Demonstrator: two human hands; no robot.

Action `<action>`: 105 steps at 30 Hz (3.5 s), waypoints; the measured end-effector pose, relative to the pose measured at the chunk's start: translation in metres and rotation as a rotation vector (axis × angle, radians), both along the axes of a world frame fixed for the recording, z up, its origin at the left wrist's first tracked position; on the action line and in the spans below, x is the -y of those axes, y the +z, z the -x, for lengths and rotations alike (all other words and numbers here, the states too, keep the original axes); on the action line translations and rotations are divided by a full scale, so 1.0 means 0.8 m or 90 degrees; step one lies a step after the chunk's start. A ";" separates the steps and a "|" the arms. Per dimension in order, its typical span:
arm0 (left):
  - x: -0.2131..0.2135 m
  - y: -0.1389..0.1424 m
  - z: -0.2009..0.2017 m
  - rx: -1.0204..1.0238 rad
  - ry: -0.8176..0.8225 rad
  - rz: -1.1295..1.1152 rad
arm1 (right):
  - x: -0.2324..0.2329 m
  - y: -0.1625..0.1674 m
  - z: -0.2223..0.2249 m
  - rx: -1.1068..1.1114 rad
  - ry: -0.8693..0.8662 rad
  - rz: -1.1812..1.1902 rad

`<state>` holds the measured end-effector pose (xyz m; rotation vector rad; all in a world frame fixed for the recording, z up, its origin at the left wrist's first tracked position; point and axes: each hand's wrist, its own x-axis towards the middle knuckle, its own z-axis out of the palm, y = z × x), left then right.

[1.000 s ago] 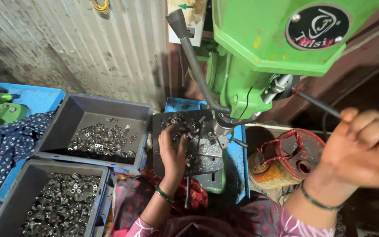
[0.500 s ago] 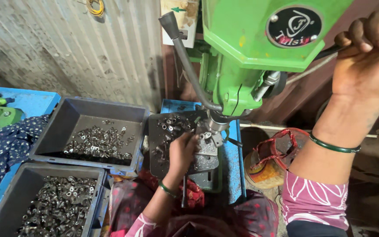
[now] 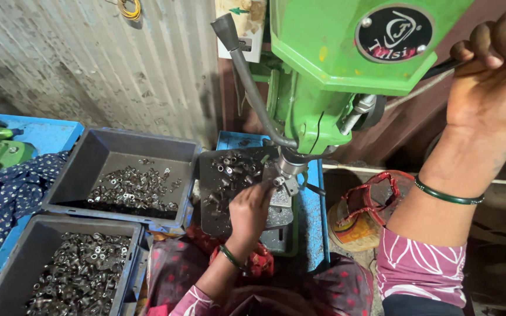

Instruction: The person operates a green drill press to drill holes in small metal parts. They pick each part from a bin, position it under the drill bit, lower the lever to drill, then remove the part and place it back into the bin. The process is repeated continuously throughout the clip.

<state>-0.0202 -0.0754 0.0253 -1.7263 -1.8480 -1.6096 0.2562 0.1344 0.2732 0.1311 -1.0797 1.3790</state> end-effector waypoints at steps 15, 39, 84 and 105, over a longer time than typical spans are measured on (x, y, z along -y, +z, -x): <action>-0.012 0.003 0.013 -0.007 -0.044 0.002 | 0.081 0.009 0.027 -0.146 0.018 0.109; -0.021 0.003 0.020 -0.035 -0.057 0.035 | 0.147 -0.172 -0.008 -0.142 -0.234 -0.069; 0.008 -0.021 0.042 0.338 -0.154 0.097 | 0.037 -0.028 -0.007 0.228 -0.192 -0.152; -0.034 -0.052 0.000 0.454 -0.193 -0.053 | 0.033 -0.025 -0.009 0.205 -0.211 -0.162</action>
